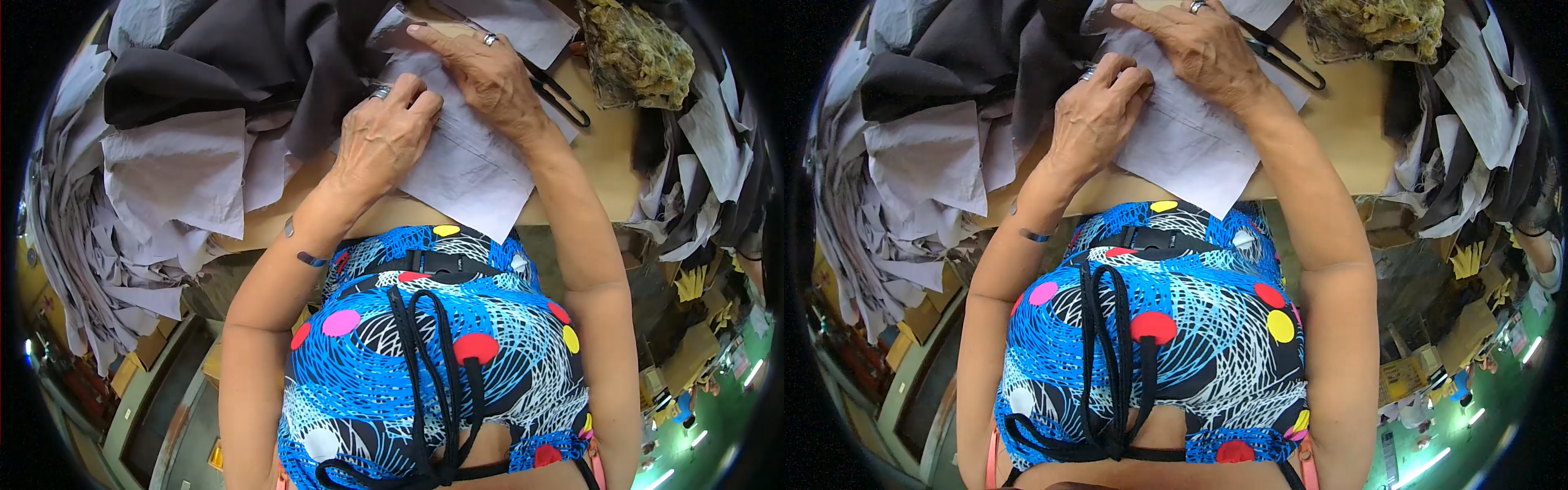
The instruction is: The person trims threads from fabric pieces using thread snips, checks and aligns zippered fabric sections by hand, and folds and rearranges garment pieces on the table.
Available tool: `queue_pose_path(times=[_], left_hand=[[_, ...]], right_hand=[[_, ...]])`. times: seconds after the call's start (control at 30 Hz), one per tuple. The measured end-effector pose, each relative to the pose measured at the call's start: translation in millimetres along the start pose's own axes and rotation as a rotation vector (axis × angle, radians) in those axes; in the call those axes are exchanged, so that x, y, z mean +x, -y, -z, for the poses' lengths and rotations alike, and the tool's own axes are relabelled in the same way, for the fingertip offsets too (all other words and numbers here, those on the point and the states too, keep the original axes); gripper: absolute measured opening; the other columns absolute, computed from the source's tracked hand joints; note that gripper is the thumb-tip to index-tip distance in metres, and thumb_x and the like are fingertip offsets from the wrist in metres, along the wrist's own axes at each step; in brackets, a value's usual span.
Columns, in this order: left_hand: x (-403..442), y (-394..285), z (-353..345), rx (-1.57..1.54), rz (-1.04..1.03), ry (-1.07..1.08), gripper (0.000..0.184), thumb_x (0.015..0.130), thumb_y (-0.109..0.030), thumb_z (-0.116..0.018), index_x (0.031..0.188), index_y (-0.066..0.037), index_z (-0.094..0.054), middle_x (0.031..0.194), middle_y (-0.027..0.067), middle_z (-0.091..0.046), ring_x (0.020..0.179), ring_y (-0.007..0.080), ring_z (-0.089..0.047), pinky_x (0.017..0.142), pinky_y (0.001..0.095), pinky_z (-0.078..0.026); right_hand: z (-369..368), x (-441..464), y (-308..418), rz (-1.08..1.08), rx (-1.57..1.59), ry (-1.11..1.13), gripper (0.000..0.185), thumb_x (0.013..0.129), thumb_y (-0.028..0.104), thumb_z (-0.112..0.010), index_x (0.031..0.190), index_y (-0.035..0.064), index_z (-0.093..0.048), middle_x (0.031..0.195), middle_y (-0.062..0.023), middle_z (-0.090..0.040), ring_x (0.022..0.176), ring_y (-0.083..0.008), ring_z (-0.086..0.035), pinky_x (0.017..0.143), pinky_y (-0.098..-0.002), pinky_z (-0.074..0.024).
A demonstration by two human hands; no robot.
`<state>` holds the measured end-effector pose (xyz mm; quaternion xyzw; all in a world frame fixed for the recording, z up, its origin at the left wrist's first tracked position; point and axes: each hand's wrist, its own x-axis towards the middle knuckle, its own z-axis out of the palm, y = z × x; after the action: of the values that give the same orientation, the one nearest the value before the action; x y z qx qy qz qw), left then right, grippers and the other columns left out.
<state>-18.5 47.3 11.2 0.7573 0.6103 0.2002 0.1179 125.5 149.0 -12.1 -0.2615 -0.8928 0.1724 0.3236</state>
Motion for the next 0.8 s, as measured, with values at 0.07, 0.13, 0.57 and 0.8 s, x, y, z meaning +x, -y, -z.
queue_pose_path(times=[0.07, 0.13, 0.57, 0.8], left_hand=[[3, 0, 1, 0.002, 0.010, 0.033, 0.012, 0.080, -0.005, -0.058, 0.091, -0.010, -0.058, 0.092, 0.0050, -0.055, 0.072, 0.0280, -0.061, 0.062, 0.0370, -0.049], [4, 0, 2, 0.001, -0.005, 0.060, 0.010, 0.080, -0.005, -0.057, 0.090, -0.009, -0.057, 0.092, 0.0051, -0.055, 0.073, 0.0282, -0.060, 0.062, 0.0372, -0.049], [-2, 6, -3, -0.177, -0.059, -0.025, 0.014, 0.080, -0.006, -0.061, 0.093, -0.006, -0.057, 0.097, 0.0069, -0.056, 0.076, 0.0269, -0.059, 0.066, 0.0359, -0.047], [-25, 11, -14, -0.110, -0.198, -0.206, 0.018, 0.075, -0.002, -0.062, 0.092, -0.007, -0.059, 0.095, 0.0085, -0.055, 0.083, 0.0259, -0.056, 0.072, 0.0352, -0.048]], right_hand=[[-2, -2, -2, 0.005, -0.017, 0.005, 0.046, 0.080, 0.002, -0.058, 0.124, 0.0184, -0.057, 0.108, -0.0033, -0.065, 0.094, -0.0200, -0.061, 0.078, -0.0315, -0.0428], [-3, -3, -2, 0.017, -0.074, 0.002, 0.047, 0.080, 0.003, -0.059, 0.125, 0.0191, -0.056, 0.103, -0.0032, -0.066, 0.092, -0.0200, -0.061, 0.077, -0.0314, -0.0427], [-3, -7, -5, -0.024, -0.143, 0.112, 0.053, 0.077, 0.002, -0.060, 0.127, 0.0207, -0.054, 0.086, -0.0014, -0.065, 0.080, -0.0184, -0.060, 0.069, -0.0316, -0.0420], [3, -1, -1, -0.038, -0.025, 0.016, 0.055, 0.078, 0.001, -0.060, 0.128, 0.0214, -0.053, 0.099, -0.0021, -0.066, 0.083, -0.0189, -0.061, 0.072, -0.0335, -0.0437]])
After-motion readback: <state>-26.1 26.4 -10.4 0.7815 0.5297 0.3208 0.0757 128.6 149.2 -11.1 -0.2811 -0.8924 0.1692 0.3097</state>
